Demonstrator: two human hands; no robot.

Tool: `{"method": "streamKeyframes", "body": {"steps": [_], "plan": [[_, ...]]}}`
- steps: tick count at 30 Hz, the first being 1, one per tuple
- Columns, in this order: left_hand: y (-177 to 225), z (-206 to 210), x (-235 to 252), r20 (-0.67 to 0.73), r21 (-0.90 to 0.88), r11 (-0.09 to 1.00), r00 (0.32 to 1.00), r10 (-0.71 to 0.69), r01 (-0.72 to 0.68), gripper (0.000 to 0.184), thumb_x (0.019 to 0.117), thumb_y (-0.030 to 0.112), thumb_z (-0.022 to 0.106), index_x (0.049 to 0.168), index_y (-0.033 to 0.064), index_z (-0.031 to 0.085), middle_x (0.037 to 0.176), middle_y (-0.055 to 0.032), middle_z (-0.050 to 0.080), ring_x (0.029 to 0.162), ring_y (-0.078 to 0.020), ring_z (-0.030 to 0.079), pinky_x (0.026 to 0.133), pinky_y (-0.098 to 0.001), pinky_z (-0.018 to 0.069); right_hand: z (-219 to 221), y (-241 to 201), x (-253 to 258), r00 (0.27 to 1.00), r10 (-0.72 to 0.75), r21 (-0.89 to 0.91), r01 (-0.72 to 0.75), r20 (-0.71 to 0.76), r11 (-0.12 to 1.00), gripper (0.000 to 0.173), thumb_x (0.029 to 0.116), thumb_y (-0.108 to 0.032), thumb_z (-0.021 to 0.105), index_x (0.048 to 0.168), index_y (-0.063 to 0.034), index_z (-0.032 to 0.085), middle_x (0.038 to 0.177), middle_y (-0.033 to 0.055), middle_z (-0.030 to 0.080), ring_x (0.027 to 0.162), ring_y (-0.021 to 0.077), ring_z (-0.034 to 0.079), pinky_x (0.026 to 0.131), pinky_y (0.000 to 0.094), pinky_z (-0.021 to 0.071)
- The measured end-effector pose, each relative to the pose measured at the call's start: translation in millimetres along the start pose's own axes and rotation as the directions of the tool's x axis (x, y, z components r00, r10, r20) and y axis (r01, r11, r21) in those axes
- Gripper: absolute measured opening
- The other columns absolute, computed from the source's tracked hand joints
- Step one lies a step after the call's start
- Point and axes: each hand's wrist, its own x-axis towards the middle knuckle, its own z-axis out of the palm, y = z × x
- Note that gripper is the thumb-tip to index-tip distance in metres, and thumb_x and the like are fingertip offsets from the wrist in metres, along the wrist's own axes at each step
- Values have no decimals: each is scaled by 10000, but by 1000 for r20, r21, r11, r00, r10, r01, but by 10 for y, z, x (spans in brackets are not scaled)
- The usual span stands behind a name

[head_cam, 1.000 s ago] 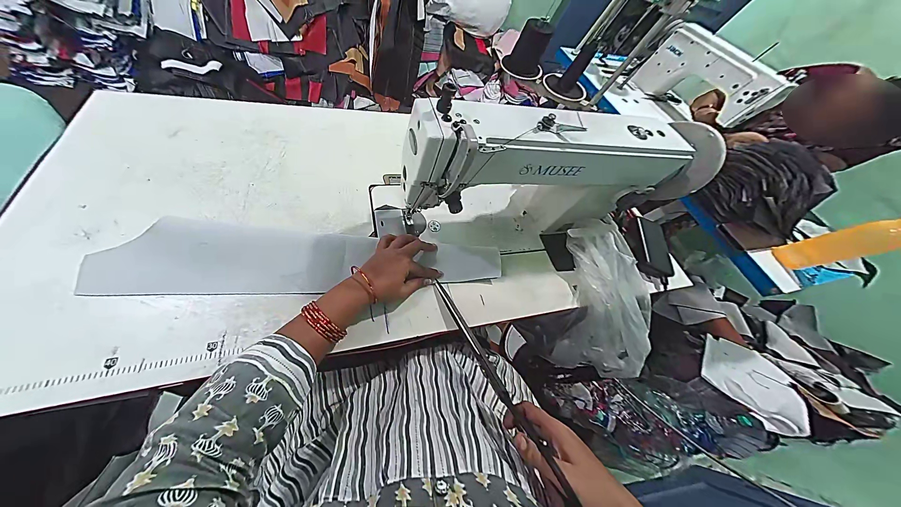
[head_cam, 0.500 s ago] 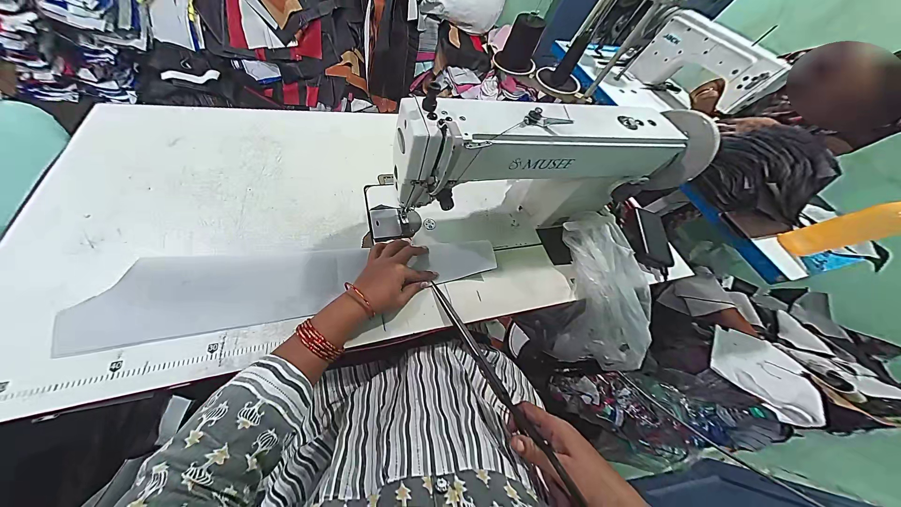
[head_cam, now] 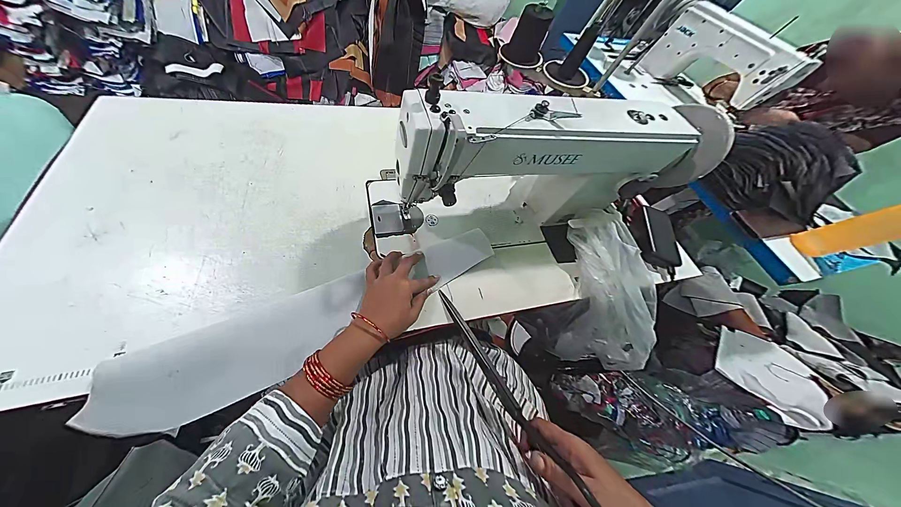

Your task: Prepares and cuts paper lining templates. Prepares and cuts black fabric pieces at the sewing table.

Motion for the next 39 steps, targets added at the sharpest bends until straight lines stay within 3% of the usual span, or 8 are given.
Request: {"method": "streamKeyframes", "body": {"steps": [4, 14, 21, 27, 39], "plan": [[40, 35, -27, -5, 10, 999, 999, -38, 38, 366, 1066, 367, 467, 1369, 352, 672, 1607, -87, 441, 1508, -426, 303, 1148, -696, 191, -8, 49, -47, 1000, -25, -4, 25, 3, 1000, 562, 953, -622, 569, 1112, -84, 577, 715, -104, 492, 541, -9, 450, 520, 201, 406], [197, 37, -90, -18, -32, 989, 990, -143, 142, 383, 1062, 315, 461, 1392, 335, 656, 1620, -114, 411, 1501, -446, 290, 1148, -677, 192, 79, 19, 30, 999, -43, 40, 44, -27, 998, 611, 915, -694, 582, 1101, -112, 570, 700, -133, 473, 538, -32, 439, 523, 178, 400], [229, -16, -75, 48, -17, 985, 984, -173, 174, 399, 1071, 315, 442, 1426, 356, 619, 1646, -79, 371, 1523, -418, 251, 1167, -652, 174, 134, 2, 90, 998, -44, 18, 45, -49, 999, 551, 938, -633, 585, 1090, -103, 568, 698, -129, 468, 543, -29, 438, 528, 183, 398], [239, -42, -65, 79, -19, 982, 980, -185, 187, 402, 1072, 307, 440, 1432, 356, 612, 1658, -74, 349, 1530, -410, 231, 1170, -650, 159, 159, -21, 107, 997, -51, 27, 52, -56, 998, 413, 979, -493, 583, 1087, -96, 561, 691, -128, 457, 536, -32, 426, 523, 179, 389], [238, -28, -65, 53, -5, 982, 981, -187, 188, 404, 1062, 304, 440, 1416, 364, 626, 1648, -68, 370, 1534, -407, 233, 1174, -650, 168, 218, -39, 18, 993, -48, -16, 46, -106, 999, 295, 990, -313, 625, 1084, -36, 588, 708, -89, 495, 576, -9, 458, 565, 206, 406]]}}
